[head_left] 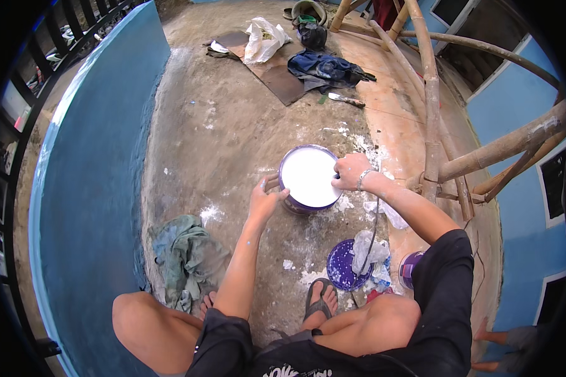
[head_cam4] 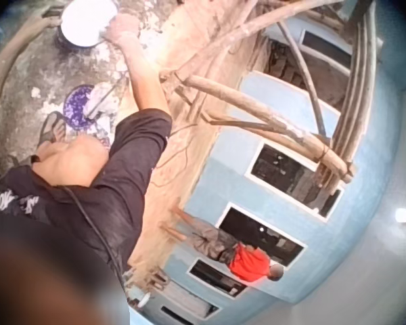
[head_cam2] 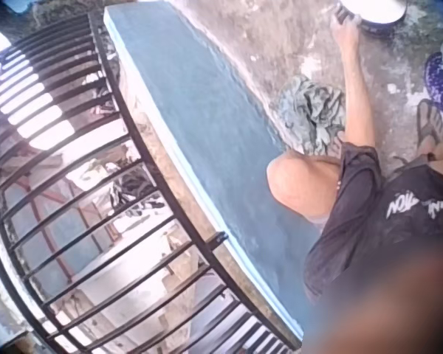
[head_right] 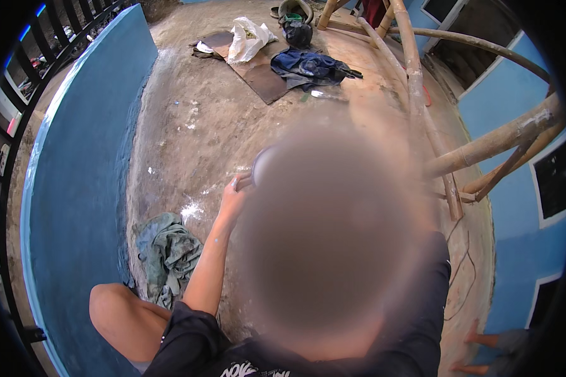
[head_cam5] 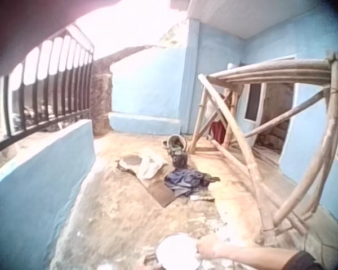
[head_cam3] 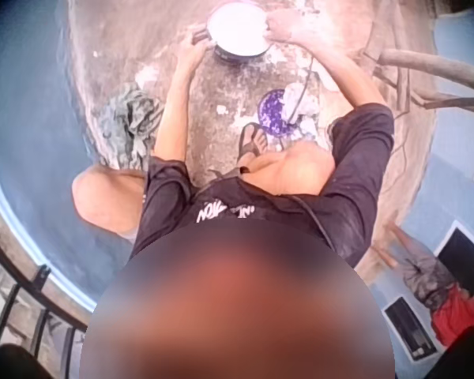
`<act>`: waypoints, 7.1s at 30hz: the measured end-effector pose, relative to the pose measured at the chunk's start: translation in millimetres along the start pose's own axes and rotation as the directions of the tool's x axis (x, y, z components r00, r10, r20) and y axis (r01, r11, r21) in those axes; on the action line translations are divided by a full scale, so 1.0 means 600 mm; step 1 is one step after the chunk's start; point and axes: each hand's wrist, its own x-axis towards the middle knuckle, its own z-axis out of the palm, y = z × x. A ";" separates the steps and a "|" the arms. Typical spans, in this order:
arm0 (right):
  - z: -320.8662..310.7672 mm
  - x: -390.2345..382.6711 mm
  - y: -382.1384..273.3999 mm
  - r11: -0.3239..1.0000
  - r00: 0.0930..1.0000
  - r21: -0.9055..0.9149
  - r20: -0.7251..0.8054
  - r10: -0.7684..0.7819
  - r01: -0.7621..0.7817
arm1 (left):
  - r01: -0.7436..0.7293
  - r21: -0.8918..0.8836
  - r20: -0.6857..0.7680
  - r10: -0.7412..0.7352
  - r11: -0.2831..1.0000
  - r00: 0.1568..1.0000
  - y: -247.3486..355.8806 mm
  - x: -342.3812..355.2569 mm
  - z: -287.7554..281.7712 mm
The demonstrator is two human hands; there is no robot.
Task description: The person sits on the floor and stirs white paint in a purple bucket using a ladle. They then pour the mixed paint into a clear plastic bucket.
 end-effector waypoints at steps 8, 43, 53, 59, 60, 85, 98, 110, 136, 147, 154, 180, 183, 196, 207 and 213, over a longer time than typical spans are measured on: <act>0.034 -0.010 -0.026 0.880 0.956 0.376 0.134 0.260 -0.292 | -0.012 0.004 0.014 0.012 1.000 1.000 -0.005 0.008 -0.003; -0.010 0.047 -0.033 0.921 0.904 0.098 0.256 0.343 -0.377 | -0.030 0.052 -0.006 0.030 0.998 1.000 -0.026 0.027 -0.004; -0.088 -0.099 -0.049 0.878 0.888 0.360 -0.213 0.408 -0.317 | -0.024 0.014 0.000 0.024 1.000 1.000 -0.019 0.029 -0.004; -0.119 -0.078 0.033 0.921 0.947 0.282 0.250 0.200 -0.268 | -0.016 0.027 0.011 0.015 1.000 1.000 0.002 0.009 0.011; -0.106 -0.077 0.018 0.979 0.973 0.117 0.178 0.147 -0.170 | -0.018 0.030 0.003 0.018 0.999 1.000 0.007 0.006 0.012; -0.069 -0.044 -0.105 0.982 0.995 -0.170 0.040 0.093 -0.085 | 0.009 0.081 -0.016 -0.008 0.997 1.000 -0.008 0.037 -0.001; -0.034 0.115 -0.054 0.977 0.993 -0.178 -0.034 0.113 -0.118 | 0.024 0.097 -0.027 -0.022 0.995 0.999 -0.033 0.053 0.000; 0.005 0.058 -0.113 0.994 0.994 -0.015 -0.015 -0.108 0.108 | 0.018 0.127 -0.062 -0.010 0.992 0.998 -0.022 0.038 -0.003; -0.102 0.070 -0.075 0.985 0.990 -0.148 -0.116 0.076 -0.093 | 0.027 0.175 -0.074 -0.014 0.984 0.997 -0.026 0.042 -0.003; -0.101 -0.002 -0.097 0.997 0.997 0.068 -0.078 0.027 -0.022 | 0.016 0.164 -0.049 -0.008 0.986 0.999 -0.018 0.042 -0.011; -0.095 -0.048 -0.085 0.995 0.998 -0.076 -0.025 0.064 -0.066 | 0.025 0.161 -0.051 -0.017 0.987 0.999 -0.015 0.039 -0.011; -0.087 0.008 -0.086 0.996 0.992 0.086 -0.128 0.017 -0.006 | 0.013 0.200 -0.057 -0.001 0.980 0.998 -0.018 0.036 -0.011; -0.083 -0.027 -0.079 0.994 0.998 0.090 -0.012 0.062 -0.061 | 0.047 0.163 -0.029 -0.043 0.985 0.999 -0.013 0.035 -0.012; -0.061 0.006 -0.033 0.993 0.959 -0.110 -0.283 0.013 -0.046 | -0.057 0.121 -0.099 0.069 0.991 0.993 -0.049 0.049 -0.007; -0.085 -0.003 -0.068 0.995 0.985 0.080 -0.166 -0.042 0.056 | 0.044 0.057 -0.005 -0.044 0.997 0.999 0.008 0.015 -0.005; -0.089 -0.055 -0.056 1.000 0.996 0.006 -0.085 -0.020 0.021 | 0.030 0.112 -0.021 -0.028 0.993 0.999 0.016 0.011 -0.005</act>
